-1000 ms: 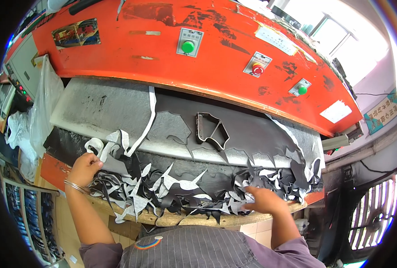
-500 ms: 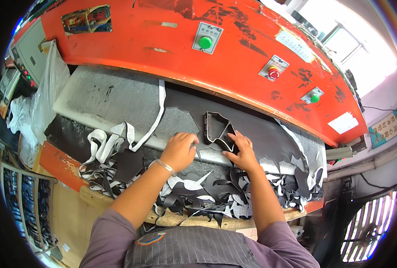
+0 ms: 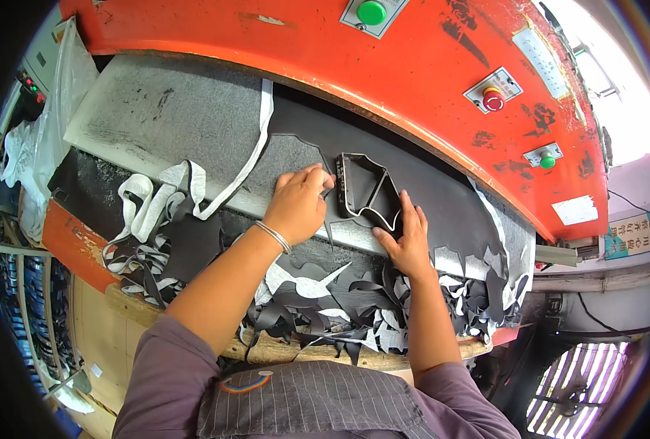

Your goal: Using an industrial die-cutting machine to cut shoe upper components from sheets of material.

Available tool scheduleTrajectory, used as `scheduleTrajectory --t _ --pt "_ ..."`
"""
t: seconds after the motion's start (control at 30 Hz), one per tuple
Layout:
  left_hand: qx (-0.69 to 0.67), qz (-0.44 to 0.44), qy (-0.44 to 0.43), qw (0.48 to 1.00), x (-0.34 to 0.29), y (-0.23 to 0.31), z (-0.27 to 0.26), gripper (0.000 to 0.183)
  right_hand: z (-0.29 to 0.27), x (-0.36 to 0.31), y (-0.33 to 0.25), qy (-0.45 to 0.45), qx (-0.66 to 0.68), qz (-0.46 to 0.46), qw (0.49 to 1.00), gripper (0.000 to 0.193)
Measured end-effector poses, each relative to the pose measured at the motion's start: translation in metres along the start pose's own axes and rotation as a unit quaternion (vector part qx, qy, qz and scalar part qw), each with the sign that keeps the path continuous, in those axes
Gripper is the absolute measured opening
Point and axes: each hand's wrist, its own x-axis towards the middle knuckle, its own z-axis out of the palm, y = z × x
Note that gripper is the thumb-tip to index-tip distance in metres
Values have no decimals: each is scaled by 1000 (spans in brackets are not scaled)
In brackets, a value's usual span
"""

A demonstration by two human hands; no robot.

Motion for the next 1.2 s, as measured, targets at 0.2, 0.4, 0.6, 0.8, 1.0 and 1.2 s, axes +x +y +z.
scheduleTrajectory --t 0.2,0.4,0.6,0.8,1.0,1.2 --pt "-6 5 -6 1000 -1 2 -2 28 -9 -4 -1 -20 22 24 999 76" --pt "-32 -25 -33 999 5 4 -5 28 -5 -3 -2 -3 2 23 1000 75" --pt "-37 -40 -25 998 6 3 -4 27 -2 -1 -7 3 -18 28 999 75" --pt "-32 -36 -15 999 6 2 -1 26 1 -3 -5 5 -27 35 999 76" --pt "-37 -34 -8 999 7 1 -2 24 1 0 -1 4 -36 17 999 80" --pt "-106 -28 9 994 4 -4 0 24 -2 -6 6 -17 73 28 997 92"
